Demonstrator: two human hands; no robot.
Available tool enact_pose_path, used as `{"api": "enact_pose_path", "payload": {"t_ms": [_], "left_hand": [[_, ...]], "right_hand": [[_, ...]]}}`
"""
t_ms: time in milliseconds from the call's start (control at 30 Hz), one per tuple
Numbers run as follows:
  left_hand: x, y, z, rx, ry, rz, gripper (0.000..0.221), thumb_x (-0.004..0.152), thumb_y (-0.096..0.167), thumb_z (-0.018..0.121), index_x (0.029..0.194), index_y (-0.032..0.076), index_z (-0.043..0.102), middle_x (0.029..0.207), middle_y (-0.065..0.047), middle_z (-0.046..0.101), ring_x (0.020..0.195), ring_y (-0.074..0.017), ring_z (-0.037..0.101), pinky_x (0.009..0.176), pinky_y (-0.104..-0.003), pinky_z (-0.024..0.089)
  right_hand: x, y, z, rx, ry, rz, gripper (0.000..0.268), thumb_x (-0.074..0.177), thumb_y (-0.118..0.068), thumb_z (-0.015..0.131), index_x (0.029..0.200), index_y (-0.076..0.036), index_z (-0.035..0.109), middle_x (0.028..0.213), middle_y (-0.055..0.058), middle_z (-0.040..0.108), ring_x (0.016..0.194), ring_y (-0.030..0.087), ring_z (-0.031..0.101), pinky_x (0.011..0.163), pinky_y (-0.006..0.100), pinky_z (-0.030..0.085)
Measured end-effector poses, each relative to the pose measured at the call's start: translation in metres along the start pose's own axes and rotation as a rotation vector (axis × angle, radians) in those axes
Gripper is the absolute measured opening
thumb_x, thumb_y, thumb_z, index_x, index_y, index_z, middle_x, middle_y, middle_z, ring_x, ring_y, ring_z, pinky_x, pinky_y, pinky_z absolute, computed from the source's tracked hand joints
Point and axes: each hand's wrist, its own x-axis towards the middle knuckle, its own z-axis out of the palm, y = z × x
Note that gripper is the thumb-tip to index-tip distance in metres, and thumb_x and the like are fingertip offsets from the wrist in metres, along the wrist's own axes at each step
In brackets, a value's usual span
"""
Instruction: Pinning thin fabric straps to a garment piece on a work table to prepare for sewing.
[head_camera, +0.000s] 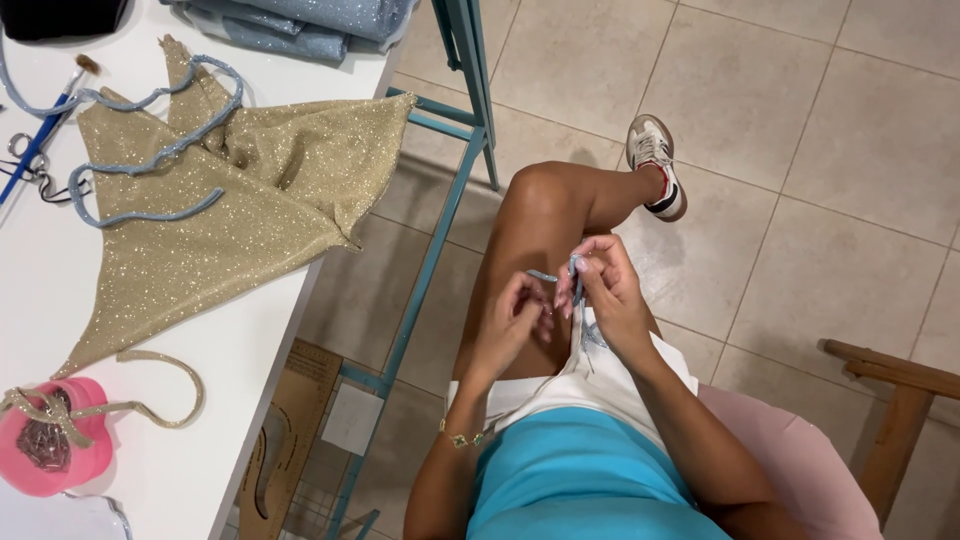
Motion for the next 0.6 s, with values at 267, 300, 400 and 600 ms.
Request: {"api": "enact_pose_path", "payload": {"t_ms": [267, 300, 400, 600], "left_hand": [[-0.022, 0.072, 0.014, 0.742, -0.020, 0.317, 0.037, 0.112, 0.020, 0.059, 0.145, 0.005, 0.060, 0.127, -0.028, 0.072, 0.126, -0.0485, 0.068, 0.104, -0.057, 0.056], [-0.023, 0.063, 0.015, 0.755, 0.010, 0.328, 0.037, 0.112, 0.020, 0.059, 0.145, 0.005, 0.060, 0.127, -0.028, 0.072, 0.126, -0.0485, 0.068, 0.104, -0.057, 0.056], [-0.028, 0.054, 0.011, 0.749, 0.026, 0.312, 0.025, 0.116, 0.015, 0.051, 0.136, 0.004, 0.062, 0.117, -0.024, 0.075, 0.116, -0.0404, 0.074, 0.101, -0.048, 0.058], [-0.073, 0.084, 0.021, 0.785, -0.019, 0.390, 0.033, 0.121, 0.032, 0.034, 0.110, 0.008, 0.054, 0.099, -0.011, 0.060, 0.090, -0.0287, 0.059, 0.087, -0.043, 0.045]], "right_hand": [[0.001, -0.009, 0.003, -0.035, -0.098, 0.065, 0.019, 0.114, -0.012, 0.052, 0.130, -0.004, 0.048, 0.084, 0.021, 0.072, 0.066, 0.025, 0.074, 0.052, 0.033, 0.063], [-0.007, -0.005, -0.006, -0.024, -0.130, 0.061, 0.019, 0.114, -0.012, 0.052, 0.130, -0.004, 0.048, 0.084, 0.021, 0.072, 0.066, 0.025, 0.074, 0.052, 0.033, 0.063], [-0.006, -0.004, -0.007, -0.145, -0.113, 0.029, 0.019, 0.113, -0.008, 0.055, 0.130, 0.000, 0.055, 0.081, 0.018, 0.071, 0.061, 0.019, 0.069, 0.049, 0.030, 0.058], [-0.020, -0.081, 0.026, -0.262, -0.182, -0.074, 0.016, 0.113, -0.017, 0.059, 0.119, -0.003, 0.056, 0.076, 0.013, 0.064, 0.061, 0.018, 0.061, 0.063, 0.030, 0.057]]}}
